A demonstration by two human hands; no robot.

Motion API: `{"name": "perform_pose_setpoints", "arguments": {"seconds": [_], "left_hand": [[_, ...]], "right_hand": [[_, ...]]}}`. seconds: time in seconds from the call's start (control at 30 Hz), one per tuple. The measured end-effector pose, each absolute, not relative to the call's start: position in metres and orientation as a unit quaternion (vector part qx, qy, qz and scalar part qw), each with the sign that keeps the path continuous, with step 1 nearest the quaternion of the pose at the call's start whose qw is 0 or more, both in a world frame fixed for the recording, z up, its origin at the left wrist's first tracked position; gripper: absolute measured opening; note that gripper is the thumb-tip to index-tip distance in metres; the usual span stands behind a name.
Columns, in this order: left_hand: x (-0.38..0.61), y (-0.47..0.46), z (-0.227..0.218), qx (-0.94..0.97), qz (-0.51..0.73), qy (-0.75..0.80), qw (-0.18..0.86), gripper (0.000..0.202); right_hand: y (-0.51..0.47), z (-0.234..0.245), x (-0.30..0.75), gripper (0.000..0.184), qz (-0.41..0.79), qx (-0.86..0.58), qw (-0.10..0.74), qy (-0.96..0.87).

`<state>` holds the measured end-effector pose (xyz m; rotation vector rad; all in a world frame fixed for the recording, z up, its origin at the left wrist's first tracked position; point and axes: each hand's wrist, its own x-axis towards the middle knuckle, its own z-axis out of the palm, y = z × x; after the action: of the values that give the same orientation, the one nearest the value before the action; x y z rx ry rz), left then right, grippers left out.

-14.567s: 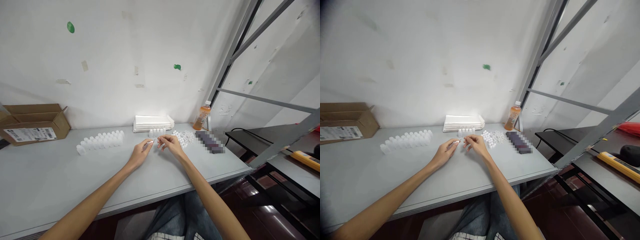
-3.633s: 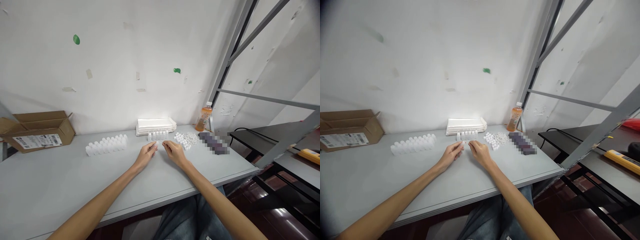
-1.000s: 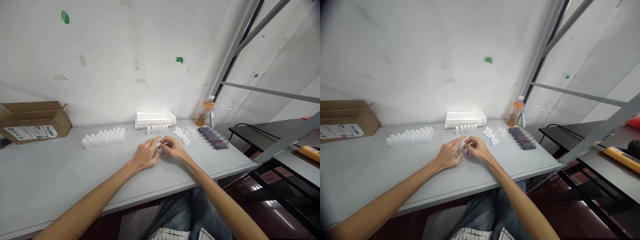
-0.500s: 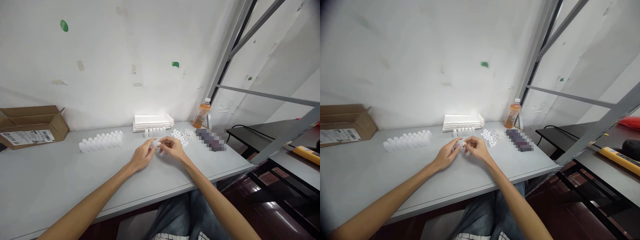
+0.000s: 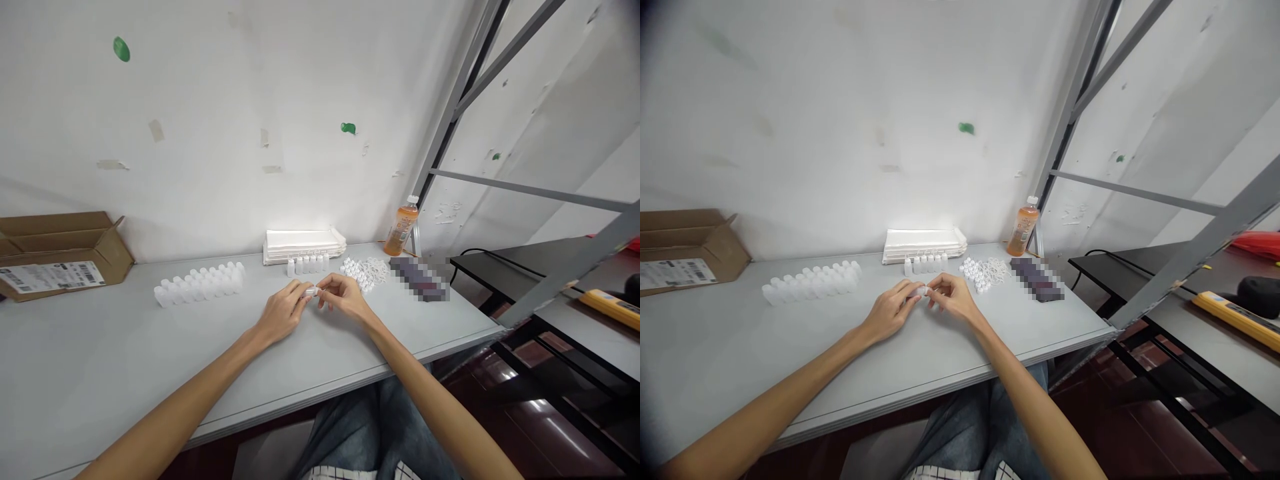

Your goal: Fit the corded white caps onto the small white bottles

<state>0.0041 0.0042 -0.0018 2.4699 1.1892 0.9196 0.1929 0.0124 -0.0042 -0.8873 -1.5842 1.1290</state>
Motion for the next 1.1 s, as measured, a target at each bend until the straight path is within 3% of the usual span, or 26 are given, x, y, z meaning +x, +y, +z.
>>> {"name": "perform_pose_setpoints", "arguments": {"seconds": [0.33, 0.77, 1.1], "left_hand": [[0.004, 0.005, -0.005, 0.871, 0.306, 0.384, 0.028, 0.032], [0.009, 0.007, -0.010, 0.826, 0.354, 0.424, 0.114, 0.025], [0.010, 0.006, -0.016, 0.838, 0.358, 0.412, 0.002, 0.020]], "right_hand": [[0.012, -0.001, 0.191, 0.029, 0.483, -0.371, 0.492, -0.622], [0.014, -0.004, 0.190, 0.027, 0.432, -0.403, 0.480, -0.648], [0.010, 0.001, 0.188, 0.026, 0.447, -0.388, 0.485, -0.644]]}}
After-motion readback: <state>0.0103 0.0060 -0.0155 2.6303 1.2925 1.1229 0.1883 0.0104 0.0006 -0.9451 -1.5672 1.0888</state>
